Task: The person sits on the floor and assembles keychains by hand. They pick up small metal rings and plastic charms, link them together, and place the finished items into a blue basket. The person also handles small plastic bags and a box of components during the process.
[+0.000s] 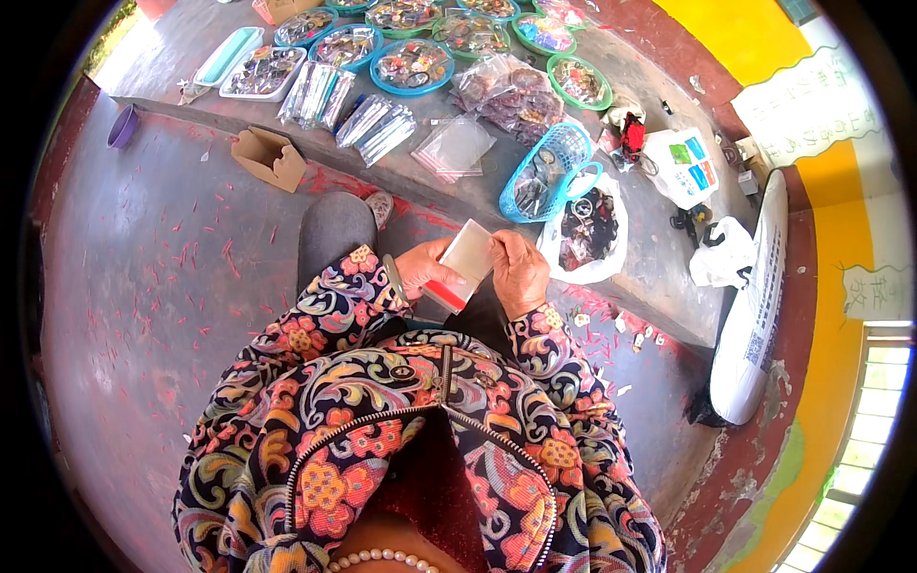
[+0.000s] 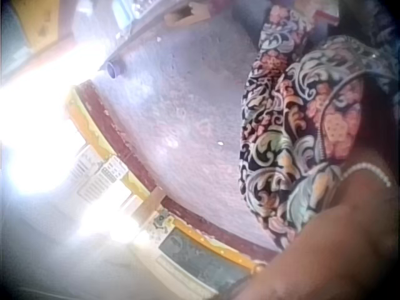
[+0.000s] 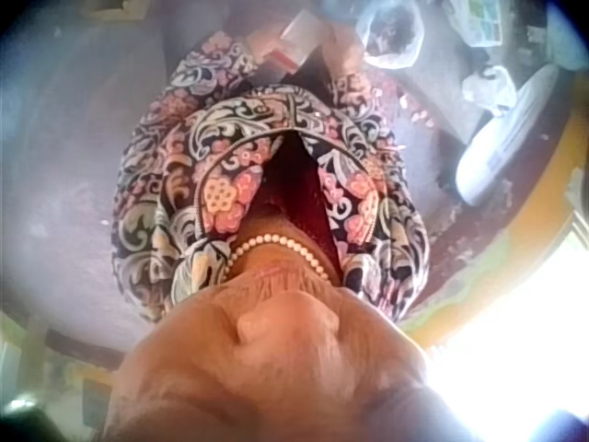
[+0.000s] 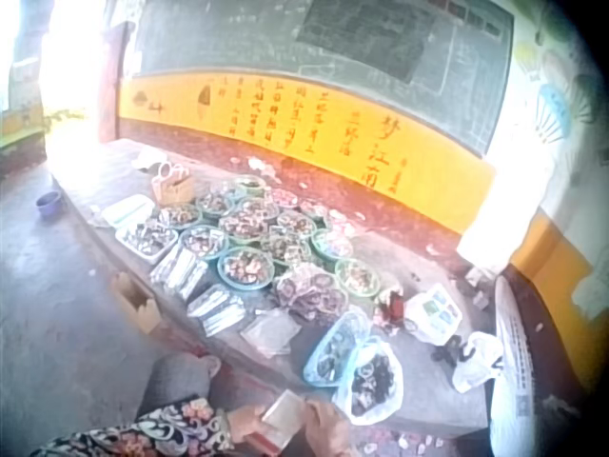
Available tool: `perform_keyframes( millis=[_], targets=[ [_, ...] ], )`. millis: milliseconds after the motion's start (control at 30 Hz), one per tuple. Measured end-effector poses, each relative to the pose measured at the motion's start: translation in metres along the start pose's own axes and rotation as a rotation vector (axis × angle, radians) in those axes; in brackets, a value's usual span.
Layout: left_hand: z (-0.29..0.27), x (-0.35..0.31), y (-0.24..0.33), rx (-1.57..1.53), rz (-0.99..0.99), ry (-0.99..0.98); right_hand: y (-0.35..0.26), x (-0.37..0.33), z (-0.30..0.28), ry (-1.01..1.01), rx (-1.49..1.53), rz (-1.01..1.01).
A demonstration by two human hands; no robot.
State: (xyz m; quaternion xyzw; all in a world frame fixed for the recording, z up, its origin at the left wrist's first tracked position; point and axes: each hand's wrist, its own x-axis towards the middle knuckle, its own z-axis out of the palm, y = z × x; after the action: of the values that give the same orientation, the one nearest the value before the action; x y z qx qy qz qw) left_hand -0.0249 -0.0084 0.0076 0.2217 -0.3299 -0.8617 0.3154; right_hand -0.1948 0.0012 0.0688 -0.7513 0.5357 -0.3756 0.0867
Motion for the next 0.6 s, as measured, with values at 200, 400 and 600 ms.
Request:
perform_keyframes(
  millis=[200, 400, 600],
  targets=[
    [0.006, -0.004, 0.006, -0.009, -0.011, -0.029, -0.002, -0.002, 0.003, -0.018, 0.083, 0.081],
    [0.009, -0.007, 0.009, -0.023, -0.026, -0.049, 0.0, -0.003, 0.005, -0.046, 0.103, 0.194],
    [0.011, -0.01, 0.011, -0.028, -0.033, -0.067, 0.006, -0.001, 0.007, -0.041, 0.182, 0.363]
  ],
)
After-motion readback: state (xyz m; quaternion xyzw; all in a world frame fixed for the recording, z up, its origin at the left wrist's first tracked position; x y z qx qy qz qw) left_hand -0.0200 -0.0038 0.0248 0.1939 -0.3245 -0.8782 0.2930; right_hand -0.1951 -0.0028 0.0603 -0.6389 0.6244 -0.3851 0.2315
